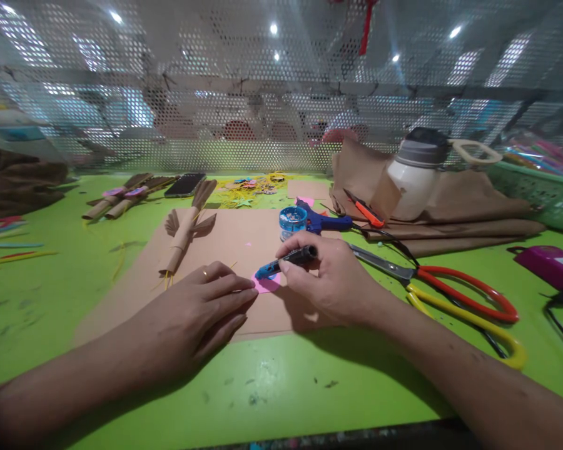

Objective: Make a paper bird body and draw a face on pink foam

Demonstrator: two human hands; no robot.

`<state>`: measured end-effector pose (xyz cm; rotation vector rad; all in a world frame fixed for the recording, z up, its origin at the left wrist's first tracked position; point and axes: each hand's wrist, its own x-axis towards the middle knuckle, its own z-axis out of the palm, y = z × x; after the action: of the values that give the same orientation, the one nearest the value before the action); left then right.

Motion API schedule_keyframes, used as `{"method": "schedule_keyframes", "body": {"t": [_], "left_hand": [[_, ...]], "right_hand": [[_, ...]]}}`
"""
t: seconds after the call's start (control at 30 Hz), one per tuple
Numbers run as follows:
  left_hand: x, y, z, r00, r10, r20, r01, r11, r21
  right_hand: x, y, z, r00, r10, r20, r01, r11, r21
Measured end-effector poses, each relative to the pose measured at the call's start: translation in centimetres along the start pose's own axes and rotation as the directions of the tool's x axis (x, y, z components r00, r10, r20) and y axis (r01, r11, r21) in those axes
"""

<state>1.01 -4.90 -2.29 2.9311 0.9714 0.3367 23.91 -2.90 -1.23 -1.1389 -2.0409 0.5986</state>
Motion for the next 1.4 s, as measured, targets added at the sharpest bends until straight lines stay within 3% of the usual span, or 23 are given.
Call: {"method": "schedule_keyframes", "body": {"t": [0.33,0.57,0.97,1.23,1.4], "left_hand": [[-0.11,-0.01,0.04,1.000,-0.014,0.028,0.014,1.000,-0.012],[-0.01,-0.09,0.14,1.000,0.002,0.000,-0.002,1.000,-0.018],[0.05,-0.04,-0.03,1.000,0.006,0.003,-0.006,1.000,-0.004],[0.03,-0.09,-0.04,1.000,0.011,0.002,-0.011,1.000,-0.016],[-0.05,-0.11,0.11,1.000,-0.002,0.013,0.002,1.000,-0.005]], "right_hand": [[-0.08,-0.31,-0.14,0.999,0.033,0.039,-0.033,0.999,-0.002],[0.11,-0.29,-0.37,0.999,0.014,-0.032,-0.015,1.000,-0.012],[0.14,-0.24,-0.34,0.998,0.008,0.059,-0.009,1.000,0.015],[0.21,-0.29,-0.58,0.998,0.052,0.024,-0.053,0.999,0.002],[0.18,0.05,-0.29,0.999,0.016,0.048,-0.016,1.000,0.016]]}}
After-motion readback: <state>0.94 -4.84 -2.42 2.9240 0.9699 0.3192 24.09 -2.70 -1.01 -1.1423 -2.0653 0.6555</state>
